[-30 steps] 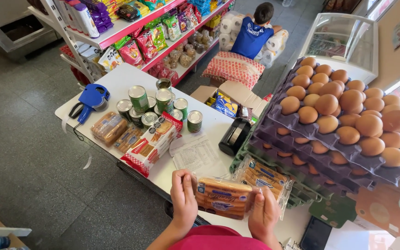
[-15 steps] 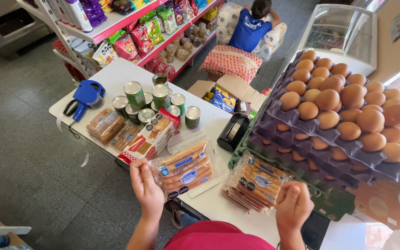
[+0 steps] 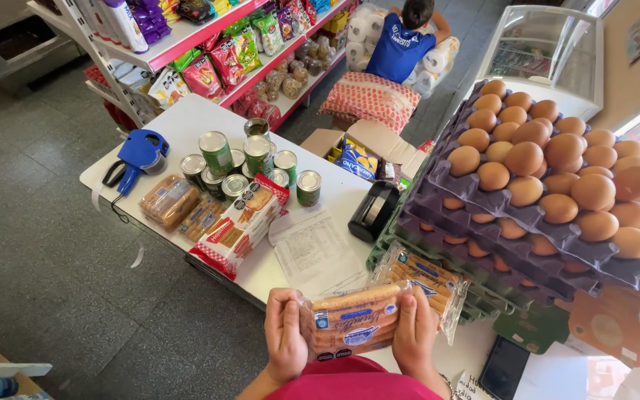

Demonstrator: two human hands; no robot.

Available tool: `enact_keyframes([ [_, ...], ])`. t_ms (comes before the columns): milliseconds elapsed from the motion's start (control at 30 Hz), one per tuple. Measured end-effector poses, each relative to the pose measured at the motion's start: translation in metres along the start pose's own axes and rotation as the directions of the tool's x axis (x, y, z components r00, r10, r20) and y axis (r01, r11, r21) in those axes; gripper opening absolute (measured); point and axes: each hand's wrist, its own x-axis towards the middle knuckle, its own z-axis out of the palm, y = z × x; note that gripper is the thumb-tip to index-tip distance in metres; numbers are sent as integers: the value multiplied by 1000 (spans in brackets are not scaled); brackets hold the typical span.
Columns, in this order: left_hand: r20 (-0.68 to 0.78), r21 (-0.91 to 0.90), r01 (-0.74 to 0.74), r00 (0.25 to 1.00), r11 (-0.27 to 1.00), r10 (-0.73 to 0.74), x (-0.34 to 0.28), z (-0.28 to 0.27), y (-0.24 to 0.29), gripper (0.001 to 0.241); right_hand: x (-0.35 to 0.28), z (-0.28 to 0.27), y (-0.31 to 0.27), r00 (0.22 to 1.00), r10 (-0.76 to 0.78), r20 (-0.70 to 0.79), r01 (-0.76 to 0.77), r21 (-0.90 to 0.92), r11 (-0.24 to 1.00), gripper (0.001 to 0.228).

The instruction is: Labeling packs of buns with a pricing gun and organizing grocery items on a checkout counter.

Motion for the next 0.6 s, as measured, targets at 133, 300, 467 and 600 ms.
enact_keyframes([
  [133,-7,-49,130,991,990,-130,-1,6,3,25,0,-2,-5,999,-32,-31,33,36,999,43],
  [300,64,11,294,954,956,-294,-6,7,-4,31,0,-4,-5,994,-37,-103,46,89,995,36],
  [467,26,168,57,998,984,-62,-5,-1,-6,29,-7,-9,8,996,-29,-79,36,91,995,35],
  [600,96,446,-170,985,879,142,-16,-18,-22,27,-12,-19,18,994,-73,-84,71,-30,997,46],
])
